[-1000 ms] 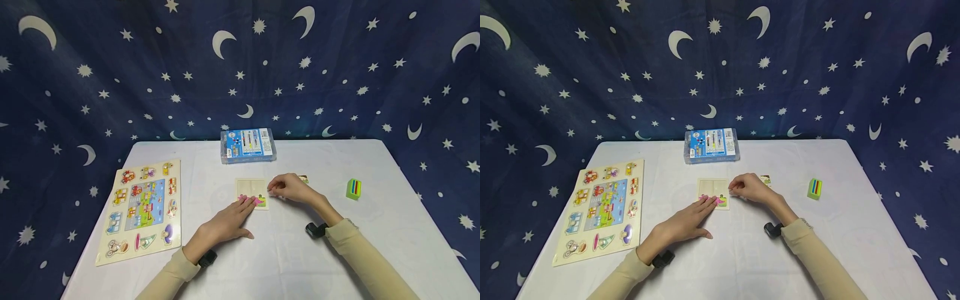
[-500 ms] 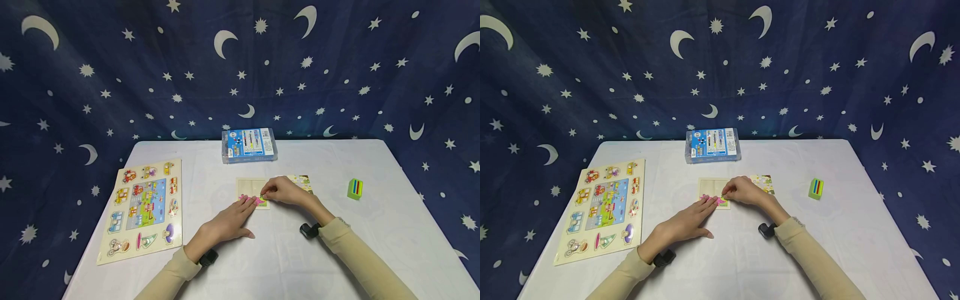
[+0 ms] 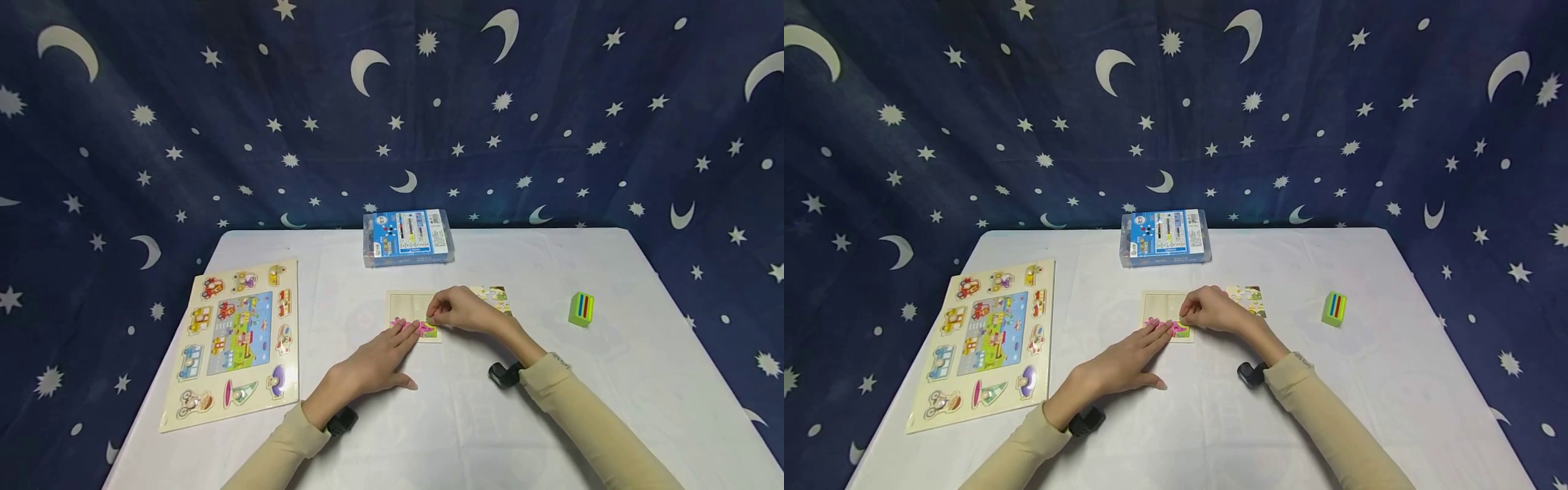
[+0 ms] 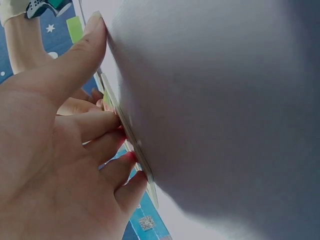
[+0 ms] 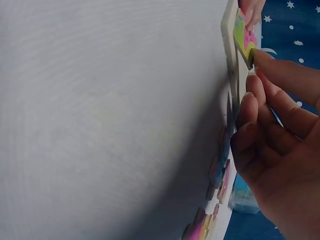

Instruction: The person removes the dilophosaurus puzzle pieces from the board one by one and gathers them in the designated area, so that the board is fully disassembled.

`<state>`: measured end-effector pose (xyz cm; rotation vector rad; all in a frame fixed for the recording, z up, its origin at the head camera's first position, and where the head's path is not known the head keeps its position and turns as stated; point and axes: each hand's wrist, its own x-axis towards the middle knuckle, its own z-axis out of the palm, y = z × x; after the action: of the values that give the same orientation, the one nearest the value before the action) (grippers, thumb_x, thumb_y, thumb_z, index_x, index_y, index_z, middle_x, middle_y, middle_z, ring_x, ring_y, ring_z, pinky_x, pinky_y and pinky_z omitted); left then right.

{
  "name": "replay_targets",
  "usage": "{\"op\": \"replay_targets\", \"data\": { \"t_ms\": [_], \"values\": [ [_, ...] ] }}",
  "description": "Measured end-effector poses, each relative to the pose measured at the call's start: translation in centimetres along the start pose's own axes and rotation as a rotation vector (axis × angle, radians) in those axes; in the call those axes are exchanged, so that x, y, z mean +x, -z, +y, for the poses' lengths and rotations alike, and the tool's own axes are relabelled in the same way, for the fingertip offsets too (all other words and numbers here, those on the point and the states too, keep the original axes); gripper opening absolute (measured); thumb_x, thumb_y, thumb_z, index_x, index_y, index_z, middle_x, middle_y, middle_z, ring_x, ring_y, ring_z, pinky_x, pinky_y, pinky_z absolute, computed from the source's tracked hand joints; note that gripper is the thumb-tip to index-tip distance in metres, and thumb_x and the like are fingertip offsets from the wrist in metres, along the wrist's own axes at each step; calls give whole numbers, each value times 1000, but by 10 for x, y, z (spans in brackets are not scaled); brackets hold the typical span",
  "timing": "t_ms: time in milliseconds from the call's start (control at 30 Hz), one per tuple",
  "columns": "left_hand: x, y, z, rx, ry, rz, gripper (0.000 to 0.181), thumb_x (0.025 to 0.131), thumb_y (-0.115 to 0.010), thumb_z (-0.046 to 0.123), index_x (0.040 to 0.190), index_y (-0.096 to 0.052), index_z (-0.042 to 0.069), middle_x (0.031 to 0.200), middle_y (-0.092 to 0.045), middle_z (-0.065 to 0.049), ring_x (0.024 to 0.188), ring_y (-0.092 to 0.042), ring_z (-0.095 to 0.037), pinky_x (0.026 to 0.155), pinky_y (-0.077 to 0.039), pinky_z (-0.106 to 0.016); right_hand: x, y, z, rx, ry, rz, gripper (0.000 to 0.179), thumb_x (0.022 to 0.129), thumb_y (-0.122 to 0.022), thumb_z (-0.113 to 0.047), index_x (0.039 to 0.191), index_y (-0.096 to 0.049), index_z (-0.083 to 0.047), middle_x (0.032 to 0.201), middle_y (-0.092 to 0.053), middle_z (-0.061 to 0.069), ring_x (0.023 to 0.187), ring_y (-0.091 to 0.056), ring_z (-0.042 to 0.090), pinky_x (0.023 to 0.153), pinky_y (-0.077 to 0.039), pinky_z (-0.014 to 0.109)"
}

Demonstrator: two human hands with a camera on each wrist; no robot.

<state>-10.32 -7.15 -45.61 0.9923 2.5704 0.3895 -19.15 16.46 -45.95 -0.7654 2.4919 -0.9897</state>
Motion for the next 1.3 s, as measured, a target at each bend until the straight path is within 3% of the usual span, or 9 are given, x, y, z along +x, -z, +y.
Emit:
{"op": "replay_targets", "data": {
  "t_ms": [333, 733, 1300],
  "values": [
    [0, -1, -1, 25, -4, 6, 98, 91, -73, 49, 162, -26, 3, 171, -22, -10, 159, -20, -32, 127, -27, -45, -4, 3, -5, 109, -13, -45, 4, 89, -74, -4, 91, -71, -5, 78, -70, -2, 70, -59, 8, 66, -50, 22],
    [0, -2, -1, 11, 7, -4, 97, 91, -73, 50, 163, -25, 5, 172, -20, -9, 159, -18, -30, 127, -25, -45, -25, 14, 2, 122, -58, 46, 7, 88, -77, -9, 92, -71, -8, 80, -70, -2, 69, -58, 10, 62, -49, 23],
    [0, -3, -1, 1, -1, 3, 96, 92, -74, 47, 163, -26, 3, 172, -19, -11, 159, -18, -31, 127, -26, -47, -76, 42, 33, 124, -154, 142, 9, 91, -76, -10, 97, -71, -6, 85, -68, 3, 77, -60, 16, 69, -52, 23]
  ]
}}
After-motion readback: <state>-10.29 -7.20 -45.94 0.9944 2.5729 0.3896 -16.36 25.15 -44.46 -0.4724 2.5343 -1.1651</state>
